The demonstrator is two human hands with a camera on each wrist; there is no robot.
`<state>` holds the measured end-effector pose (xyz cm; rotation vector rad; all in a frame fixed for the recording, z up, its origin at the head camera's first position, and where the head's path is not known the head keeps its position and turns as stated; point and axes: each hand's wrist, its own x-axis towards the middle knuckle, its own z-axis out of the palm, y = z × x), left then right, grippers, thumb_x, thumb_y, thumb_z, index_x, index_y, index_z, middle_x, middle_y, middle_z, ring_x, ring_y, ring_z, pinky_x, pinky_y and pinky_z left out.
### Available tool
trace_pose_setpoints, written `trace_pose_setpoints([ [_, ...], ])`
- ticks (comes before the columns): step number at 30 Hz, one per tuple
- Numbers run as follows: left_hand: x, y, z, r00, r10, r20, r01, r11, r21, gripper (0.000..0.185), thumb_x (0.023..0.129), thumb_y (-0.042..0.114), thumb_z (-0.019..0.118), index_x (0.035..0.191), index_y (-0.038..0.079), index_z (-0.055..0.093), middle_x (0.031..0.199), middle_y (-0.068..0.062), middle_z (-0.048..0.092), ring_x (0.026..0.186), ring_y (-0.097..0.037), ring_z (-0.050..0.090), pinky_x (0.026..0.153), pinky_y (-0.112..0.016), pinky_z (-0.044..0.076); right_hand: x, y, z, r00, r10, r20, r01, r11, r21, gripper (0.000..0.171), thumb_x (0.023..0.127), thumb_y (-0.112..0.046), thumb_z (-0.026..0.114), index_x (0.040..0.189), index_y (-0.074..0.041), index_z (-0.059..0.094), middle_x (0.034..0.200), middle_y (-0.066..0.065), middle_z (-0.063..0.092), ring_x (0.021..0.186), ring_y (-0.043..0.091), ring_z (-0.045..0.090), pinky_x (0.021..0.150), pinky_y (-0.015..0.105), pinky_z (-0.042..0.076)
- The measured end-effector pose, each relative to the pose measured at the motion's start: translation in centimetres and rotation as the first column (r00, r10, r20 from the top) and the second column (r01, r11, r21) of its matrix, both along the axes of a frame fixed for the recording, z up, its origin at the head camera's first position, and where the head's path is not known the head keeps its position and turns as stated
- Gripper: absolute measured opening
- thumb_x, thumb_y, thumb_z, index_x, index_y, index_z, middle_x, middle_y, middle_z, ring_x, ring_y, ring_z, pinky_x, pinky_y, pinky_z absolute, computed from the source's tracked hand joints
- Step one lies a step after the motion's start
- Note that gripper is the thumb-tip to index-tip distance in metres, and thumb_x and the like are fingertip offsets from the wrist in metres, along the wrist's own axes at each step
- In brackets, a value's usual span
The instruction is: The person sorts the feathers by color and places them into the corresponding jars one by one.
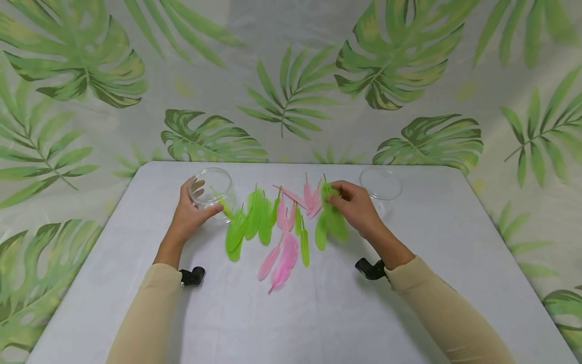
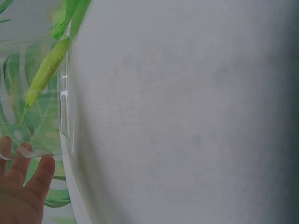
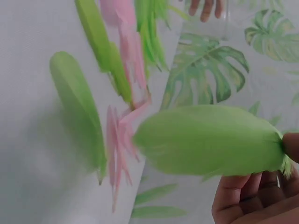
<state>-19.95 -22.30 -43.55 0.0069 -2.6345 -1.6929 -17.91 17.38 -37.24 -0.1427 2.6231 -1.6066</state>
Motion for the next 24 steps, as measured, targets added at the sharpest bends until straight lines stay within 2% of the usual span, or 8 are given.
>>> trace_pose_setpoints([
  [2,-0.3,-0.2,-0.6,1.000,0.004,-0.012,-0.004,1.000,-0.010,0.109,0.082,0.026,0.081,0.158,0.018,0.004,0.164,-0.008,0.026,0.152,-0.034,0.025,0.120,-0.058,0.025,-0.1,-0.2,0.2,1.000,-0.013,-0.002,0.012,0.999,-0.031,0.031,0.098,-0.015,0.059,0.127,-0.005,0.064,0.109,0.011,0.064,0.090,0.013,0.056,0.075,0.020,0.049],
  [7,-0.4,-0.3,-1.0,1.000,0.003,-0.023,-0.003,1.000,-0.021,0.108,0.082,0.028,0.081,0.158,0.017,0.005,0.163,-0.010,0.027,0.151,-0.034,0.026,0.120,-0.059,0.026,-0.4,-0.7,0.7,1.000,-0.007,-0.011,0.006,0.999,-0.043,0.031,0.098,-0.017,0.062,0.126,-0.005,0.065,0.111,0.011,0.066,0.093,0.011,0.057,0.077,0.018,0.049],
  [11,-0.3,-0.3,-0.9,1.000,0.003,-0.017,-0.004,1.000,-0.029,0.109,0.082,0.029,0.081,0.158,0.017,0.003,0.163,-0.010,0.026,0.151,-0.034,0.026,0.120,-0.059,0.025,-0.8,-1.0,1.3,0.999,0.024,-0.036,-0.025,0.998,-0.051,0.038,0.096,-0.014,0.063,0.133,-0.008,0.061,0.120,0.015,0.066,0.096,0.015,0.059,0.075,0.017,0.050],
  [14,-0.3,-0.4,-0.8,1.000,0.004,-0.014,-0.004,1.000,-0.031,0.109,0.083,0.029,0.081,0.158,0.017,0.003,0.163,-0.009,0.026,0.151,-0.034,0.025,0.120,-0.059,0.025,-1.1,-1.2,1.7,0.998,0.049,-0.042,-0.052,0.996,-0.067,0.047,0.095,-0.011,0.062,0.142,-0.014,0.055,0.122,0.012,0.062,0.094,0.015,0.058,0.074,0.018,0.050],
  [19,-0.4,-0.4,-0.7,1.000,0.005,0.006,-0.004,1.000,-0.019,0.109,0.083,0.025,0.080,0.158,0.018,0.002,0.164,-0.008,0.024,0.152,-0.033,0.024,0.121,-0.058,0.024,-1.4,-1.6,1.9,0.996,0.079,-0.052,-0.086,0.983,-0.160,0.056,0.094,-0.004,0.057,0.147,-0.020,0.047,0.102,0.006,0.055,0.073,0.011,0.053,0.069,0.022,0.050],
  [24,-0.5,-0.4,-0.7,1.000,0.005,0.023,-0.004,1.000,-0.008,0.110,0.083,0.022,0.080,0.159,0.018,0.001,0.165,-0.009,0.023,0.153,-0.034,0.022,0.122,-0.058,0.022,-1.4,-1.7,1.7,0.998,0.035,-0.052,-0.046,0.970,-0.239,0.040,0.100,-0.011,0.054,0.139,-0.017,0.052,0.083,-0.002,0.059,0.066,0.011,0.054,0.066,0.026,0.054],
])
